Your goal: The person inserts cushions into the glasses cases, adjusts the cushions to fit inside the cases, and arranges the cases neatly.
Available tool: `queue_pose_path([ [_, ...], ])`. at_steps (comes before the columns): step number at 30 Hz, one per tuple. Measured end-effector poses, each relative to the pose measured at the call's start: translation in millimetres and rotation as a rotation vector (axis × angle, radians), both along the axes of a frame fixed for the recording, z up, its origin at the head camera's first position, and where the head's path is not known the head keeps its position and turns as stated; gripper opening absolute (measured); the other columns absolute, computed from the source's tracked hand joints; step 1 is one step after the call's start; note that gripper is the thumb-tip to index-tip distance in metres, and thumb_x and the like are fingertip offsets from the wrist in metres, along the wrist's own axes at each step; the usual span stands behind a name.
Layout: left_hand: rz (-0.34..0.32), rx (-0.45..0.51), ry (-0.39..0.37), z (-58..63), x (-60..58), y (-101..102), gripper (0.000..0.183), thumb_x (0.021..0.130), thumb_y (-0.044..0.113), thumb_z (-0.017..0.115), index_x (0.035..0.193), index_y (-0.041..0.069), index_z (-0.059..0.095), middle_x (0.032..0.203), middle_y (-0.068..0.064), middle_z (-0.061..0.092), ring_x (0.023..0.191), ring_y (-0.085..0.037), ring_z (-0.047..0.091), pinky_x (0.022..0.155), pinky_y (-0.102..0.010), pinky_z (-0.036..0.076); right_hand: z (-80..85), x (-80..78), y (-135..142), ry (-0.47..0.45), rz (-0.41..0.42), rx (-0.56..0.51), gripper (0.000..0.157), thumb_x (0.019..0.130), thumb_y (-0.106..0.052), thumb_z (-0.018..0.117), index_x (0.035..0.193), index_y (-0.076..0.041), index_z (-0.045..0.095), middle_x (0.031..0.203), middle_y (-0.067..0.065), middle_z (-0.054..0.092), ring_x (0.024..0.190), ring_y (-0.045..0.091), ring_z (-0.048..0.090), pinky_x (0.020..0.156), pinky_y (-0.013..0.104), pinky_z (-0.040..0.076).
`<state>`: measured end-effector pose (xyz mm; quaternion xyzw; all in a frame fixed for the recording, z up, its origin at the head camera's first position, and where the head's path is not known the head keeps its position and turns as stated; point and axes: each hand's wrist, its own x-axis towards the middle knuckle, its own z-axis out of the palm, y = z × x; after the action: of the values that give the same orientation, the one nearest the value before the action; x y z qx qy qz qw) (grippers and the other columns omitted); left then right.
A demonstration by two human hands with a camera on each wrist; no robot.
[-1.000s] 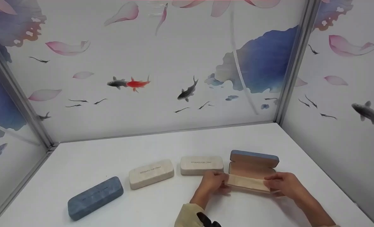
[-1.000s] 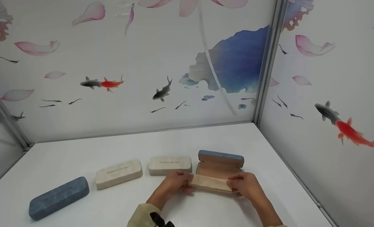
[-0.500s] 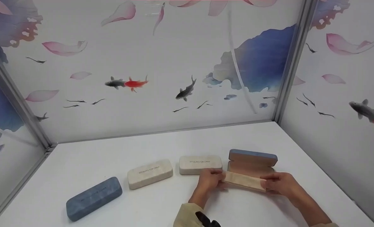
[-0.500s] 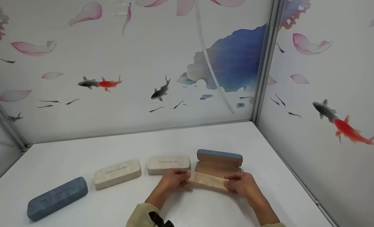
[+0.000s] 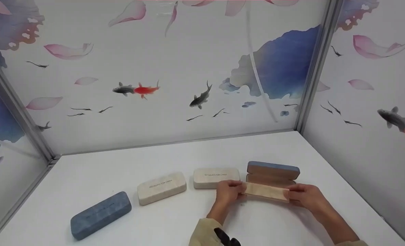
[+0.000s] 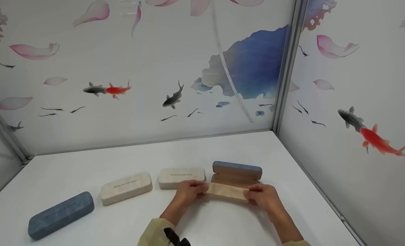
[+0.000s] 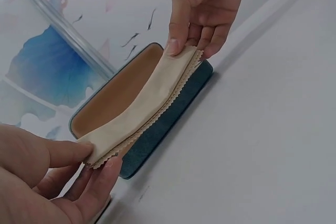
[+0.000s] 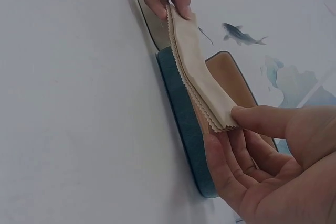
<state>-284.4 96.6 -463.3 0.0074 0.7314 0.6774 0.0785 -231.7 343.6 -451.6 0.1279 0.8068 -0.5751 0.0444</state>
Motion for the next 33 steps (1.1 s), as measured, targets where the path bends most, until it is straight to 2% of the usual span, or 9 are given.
queue_pose_path([
  [8,0.055,-0.020,0.012,6.8,-6.5,9.0,0.011,0.088,-0.003,0.071,0.098,-0.003,0.075,0.090,-0.009,0.073,0.071,-0.011,0.068,0.069,-0.028,0.061,-1.4,-0.6,2.0,0.007,-0.032,-0.001,0.039,0.093,-0.018,0.070,0.123,0.006,0.063,0.117,0.013,0.065,0.091,0.012,0.064,0.080,0.025,0.059],
  [14,0.042,-0.030,-0.001,15.1,-10.9,15.2,0.010,0.086,-0.003,0.074,0.096,-0.001,0.075,0.091,-0.008,0.074,0.072,-0.011,0.069,0.069,-0.028,0.061,-1.3,-0.3,9.0,-0.008,-0.055,-0.017,0.042,0.094,-0.021,0.071,0.125,0.005,0.063,0.121,0.015,0.063,0.092,0.011,0.063,0.081,0.024,0.059],
  [18,0.055,-0.066,-0.008,18.5,-14.3,17.7,0.010,0.085,-0.003,0.074,0.094,0.000,0.076,0.091,-0.008,0.073,0.071,-0.011,0.068,0.068,-0.027,0.061,1.7,-2.4,14.5,-0.013,-0.028,-0.030,0.050,0.093,-0.026,0.072,0.130,0.006,0.059,0.124,0.016,0.062,0.094,0.010,0.064,0.083,0.025,0.060],
  [22,0.050,-0.084,0.006,21.6,-17.2,20.8,0.009,0.085,-0.006,0.073,0.092,-0.001,0.076,0.088,-0.008,0.072,0.069,-0.012,0.067,0.065,-0.027,0.061,7.9,-5.5,21.9,-0.009,0.008,-0.061,0.054,0.093,-0.026,0.072,0.132,0.008,0.056,0.117,0.009,0.066,0.093,0.009,0.065,0.083,0.025,0.059],
  [26,0.058,-0.098,0.034,25.9,-21.2,23.7,0.009,0.085,-0.007,0.071,0.092,-0.003,0.075,0.087,-0.009,0.071,0.067,-0.014,0.068,0.063,-0.026,0.060,16.7,-11.7,27.6,-0.001,0.055,-0.100,0.047,0.093,-0.023,0.072,0.127,0.006,0.059,0.106,-0.001,0.068,0.091,0.007,0.066,0.082,0.023,0.058],
  [29,0.065,-0.136,0.051,28.3,-24.2,26.0,0.008,0.086,-0.006,0.071,0.092,-0.003,0.075,0.085,-0.009,0.071,0.067,-0.012,0.066,0.062,-0.024,0.059,21.8,-15.9,30.0,-0.002,0.072,-0.115,0.041,0.093,-0.021,0.073,0.123,0.004,0.063,0.102,-0.003,0.068,0.089,0.006,0.066,0.081,0.023,0.058],
  [33,0.087,-0.176,0.039,30.9,-26.8,31.0,0.007,0.086,-0.004,0.072,0.090,0.000,0.075,0.084,-0.007,0.071,0.068,-0.011,0.063,0.061,-0.024,0.056,23.7,-17.6,32.5,-0.003,0.067,-0.127,0.044,0.092,-0.021,0.074,0.125,0.005,0.061,0.106,0.000,0.065,0.090,0.006,0.065,0.082,0.023,0.058],
])
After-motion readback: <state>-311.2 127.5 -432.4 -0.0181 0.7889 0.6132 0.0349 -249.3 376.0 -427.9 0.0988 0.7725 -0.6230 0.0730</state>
